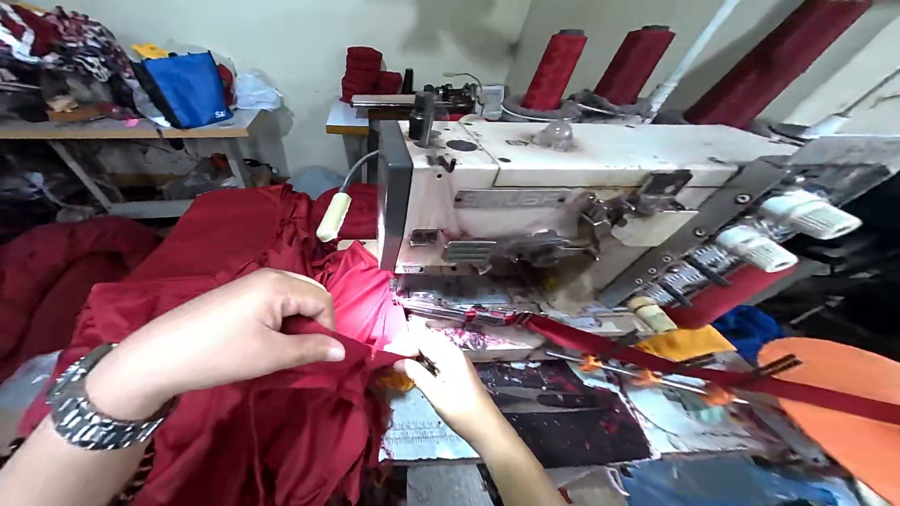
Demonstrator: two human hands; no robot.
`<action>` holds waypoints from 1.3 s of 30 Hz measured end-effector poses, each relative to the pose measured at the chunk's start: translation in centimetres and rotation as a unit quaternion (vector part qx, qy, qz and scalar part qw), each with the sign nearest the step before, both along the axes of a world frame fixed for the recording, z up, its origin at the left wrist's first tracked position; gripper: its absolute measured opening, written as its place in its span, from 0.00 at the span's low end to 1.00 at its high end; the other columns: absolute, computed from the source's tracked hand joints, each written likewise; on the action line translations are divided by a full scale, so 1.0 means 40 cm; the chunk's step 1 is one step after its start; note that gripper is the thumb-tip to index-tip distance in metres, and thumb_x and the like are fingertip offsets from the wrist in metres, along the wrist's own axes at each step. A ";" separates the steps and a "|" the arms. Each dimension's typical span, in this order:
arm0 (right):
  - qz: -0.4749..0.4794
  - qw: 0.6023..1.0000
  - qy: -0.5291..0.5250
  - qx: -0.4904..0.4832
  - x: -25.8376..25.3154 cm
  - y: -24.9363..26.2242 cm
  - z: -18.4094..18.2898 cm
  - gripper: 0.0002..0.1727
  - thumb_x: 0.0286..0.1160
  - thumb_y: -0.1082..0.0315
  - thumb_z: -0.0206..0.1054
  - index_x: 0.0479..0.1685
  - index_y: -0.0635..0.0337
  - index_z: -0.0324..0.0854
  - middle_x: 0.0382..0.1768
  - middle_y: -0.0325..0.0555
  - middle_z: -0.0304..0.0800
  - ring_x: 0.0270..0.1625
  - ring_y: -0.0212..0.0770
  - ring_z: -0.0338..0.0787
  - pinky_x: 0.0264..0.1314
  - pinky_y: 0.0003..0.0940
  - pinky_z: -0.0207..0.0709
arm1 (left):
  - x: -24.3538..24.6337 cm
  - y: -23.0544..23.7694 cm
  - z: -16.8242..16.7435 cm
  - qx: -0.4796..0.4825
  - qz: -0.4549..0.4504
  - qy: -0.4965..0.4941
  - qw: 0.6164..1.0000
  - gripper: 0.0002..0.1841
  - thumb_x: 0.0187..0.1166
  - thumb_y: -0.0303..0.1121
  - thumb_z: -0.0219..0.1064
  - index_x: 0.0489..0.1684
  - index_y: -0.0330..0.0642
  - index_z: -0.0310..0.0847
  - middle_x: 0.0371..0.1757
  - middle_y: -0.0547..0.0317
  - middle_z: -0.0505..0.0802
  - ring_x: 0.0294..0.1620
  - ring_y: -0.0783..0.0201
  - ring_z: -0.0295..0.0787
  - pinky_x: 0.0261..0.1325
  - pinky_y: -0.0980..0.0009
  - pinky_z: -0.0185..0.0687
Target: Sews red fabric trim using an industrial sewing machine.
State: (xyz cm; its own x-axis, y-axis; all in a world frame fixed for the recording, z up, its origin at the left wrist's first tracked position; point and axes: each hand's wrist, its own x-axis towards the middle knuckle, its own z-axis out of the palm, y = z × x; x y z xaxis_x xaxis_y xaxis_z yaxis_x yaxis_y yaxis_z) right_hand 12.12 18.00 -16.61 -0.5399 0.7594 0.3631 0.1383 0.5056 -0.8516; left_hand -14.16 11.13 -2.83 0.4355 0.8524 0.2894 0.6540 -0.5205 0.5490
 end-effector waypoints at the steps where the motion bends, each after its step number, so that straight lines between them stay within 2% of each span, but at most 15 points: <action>1: 0.002 1.000 0.000 0.001 0.001 0.001 -0.001 0.10 0.77 0.67 0.67 0.47 0.58 0.93 0.50 0.40 0.94 0.55 0.24 0.90 0.61 0.22 0.84 | 0.007 0.001 -0.005 -0.010 0.000 0.001 1.000 0.14 0.73 0.52 0.71 0.20 0.60 0.88 0.24 0.83 0.86 0.27 0.87 0.80 0.27 0.88 0.73; 6: 0.009 1.000 -0.020 0.010 -0.004 -0.002 0.009 0.11 0.77 0.68 0.66 0.47 0.60 0.93 0.49 0.45 0.95 0.57 0.32 0.91 0.64 0.33 0.83 | 0.015 0.008 -0.026 -0.004 0.018 0.018 1.000 0.13 0.72 0.50 0.71 0.19 0.58 0.86 0.24 0.83 0.83 0.27 0.88 0.77 0.28 0.88 0.70; 8: 0.015 1.000 -0.020 0.013 0.004 0.002 0.009 0.11 0.78 0.68 0.65 0.47 0.61 0.93 0.50 0.46 0.95 0.57 0.34 0.91 0.64 0.35 0.83 | 0.033 0.007 -0.011 -0.035 0.038 0.014 0.999 0.10 0.68 0.39 0.74 0.22 0.44 0.90 0.26 0.70 0.87 0.31 0.79 0.81 0.35 0.79 0.75; 11: 0.025 1.000 -0.014 0.004 0.004 0.004 0.011 0.11 0.79 0.68 0.65 0.46 0.64 0.91 0.47 0.49 0.94 0.54 0.36 0.91 0.62 0.36 0.83 | 0.041 0.005 0.001 -0.073 0.053 0.016 0.996 0.09 0.69 0.33 0.75 0.28 0.34 0.91 0.30 0.58 0.90 0.35 0.73 0.83 0.41 0.74 0.76; 15: 0.026 0.999 -0.011 0.015 -0.001 0.003 0.005 0.10 0.78 0.69 0.66 0.45 0.63 0.92 0.46 0.49 0.94 0.53 0.35 0.91 0.61 0.35 0.83 | 0.053 0.009 -0.008 -0.069 0.069 0.016 0.995 0.07 0.67 0.37 0.76 0.25 0.45 0.91 0.27 0.71 0.87 0.31 0.80 0.81 0.35 0.79 0.75; 18: 0.022 0.999 -0.023 -0.013 -0.002 0.001 0.014 0.11 0.78 0.70 0.64 0.47 0.62 0.92 0.46 0.46 0.94 0.53 0.32 0.90 0.62 0.30 0.83 | 0.048 0.022 -0.039 -0.030 0.066 0.051 0.996 0.10 0.71 0.49 0.72 0.24 0.60 0.90 0.25 0.83 0.86 0.28 0.86 0.80 0.30 0.82 0.74; 20: 0.011 0.999 -0.033 -0.034 -0.002 0.003 0.015 0.11 0.79 0.67 0.65 0.46 0.60 0.93 0.46 0.44 0.94 0.54 0.30 0.90 0.62 0.29 0.82 | 0.052 0.028 -0.058 -0.007 0.077 0.072 0.994 0.11 0.72 0.53 0.71 0.24 0.63 0.89 0.25 0.85 0.85 0.27 0.87 0.80 0.28 0.83 0.75; 24: -0.006 1.000 -0.027 -0.006 -0.002 0.005 0.002 0.10 0.76 0.66 0.67 0.42 0.61 0.92 0.44 0.43 0.94 0.51 0.28 0.90 0.59 0.27 0.83 | 0.078 0.021 -0.065 -0.067 0.101 0.073 0.990 0.12 0.74 0.54 0.71 0.28 0.60 0.90 0.26 0.81 0.86 0.29 0.83 0.81 0.33 0.78 0.78; 29: -0.003 0.994 0.003 0.112 0.009 -0.013 -0.028 0.10 0.72 0.73 0.65 0.42 0.57 0.94 0.48 0.41 0.96 0.56 0.28 0.92 0.63 0.27 0.84 | 0.125 -0.006 -0.086 -0.088 0.043 0.037 0.995 0.16 0.81 0.49 0.66 0.29 0.49 0.87 0.24 0.71 0.84 0.24 0.77 0.77 0.30 0.75 0.74; 31: -0.020 0.981 0.005 0.191 0.016 -0.027 -0.046 0.09 0.75 0.70 0.67 0.41 0.51 0.94 0.51 0.39 0.95 0.57 0.28 0.91 0.60 0.24 0.85 | 0.147 -0.013 -0.123 -0.044 0.046 0.035 0.997 0.18 0.83 0.50 0.64 0.30 0.46 0.86 0.28 0.63 0.84 0.30 0.69 0.80 0.36 0.69 0.76; 32: -0.036 0.973 -0.004 0.226 0.020 -0.036 -0.053 0.08 0.76 0.68 0.68 0.40 0.49 0.94 0.51 0.39 0.94 0.55 0.28 0.91 0.56 0.23 0.87 | 0.157 -0.012 -0.153 -0.001 0.065 0.035 0.997 0.20 0.85 0.51 0.61 0.32 0.46 0.87 0.33 0.61 0.87 0.38 0.66 0.84 0.44 0.66 0.81; 33: -0.053 0.965 -0.014 0.258 0.022 -0.046 -0.060 0.07 0.75 0.68 0.68 0.37 0.49 0.93 0.49 0.39 0.93 0.51 0.29 0.92 0.52 0.23 0.87 | 0.166 -0.007 -0.185 0.036 0.088 0.035 0.995 0.21 0.87 0.52 0.57 0.38 0.47 0.88 0.40 0.59 0.91 0.49 0.63 0.88 0.55 0.62 0.83; 35: -0.066 0.954 -0.037 0.289 0.027 -0.063 -0.073 0.08 0.70 0.71 0.67 0.34 0.49 0.92 0.46 0.40 0.93 0.48 0.30 0.92 0.47 0.23 0.86 | 0.179 0.001 -0.243 0.070 0.135 0.050 0.987 0.24 0.91 0.53 0.49 0.52 0.50 0.90 0.58 0.62 0.93 0.68 0.62 0.86 0.69 0.54 0.79; 37: -0.063 0.953 -0.046 0.294 0.030 -0.072 -0.078 0.09 0.70 0.72 0.67 0.36 0.50 0.93 0.47 0.39 0.94 0.50 0.30 0.92 0.49 0.22 0.86 | 0.183 0.006 -0.281 0.099 0.164 0.057 0.980 0.25 0.92 0.53 0.45 0.57 0.52 0.90 0.65 0.65 0.91 0.73 0.61 0.83 0.74 0.50 0.75; 39: -0.062 0.953 -0.048 0.292 0.032 -0.073 -0.077 0.10 0.71 0.73 0.67 0.38 0.49 0.93 0.48 0.38 0.95 0.52 0.30 0.93 0.52 0.22 0.86 | 0.180 0.008 -0.299 0.128 0.176 0.059 0.974 0.24 0.92 0.52 0.46 0.56 0.54 0.90 0.64 0.67 0.92 0.73 0.62 0.83 0.73 0.50 0.75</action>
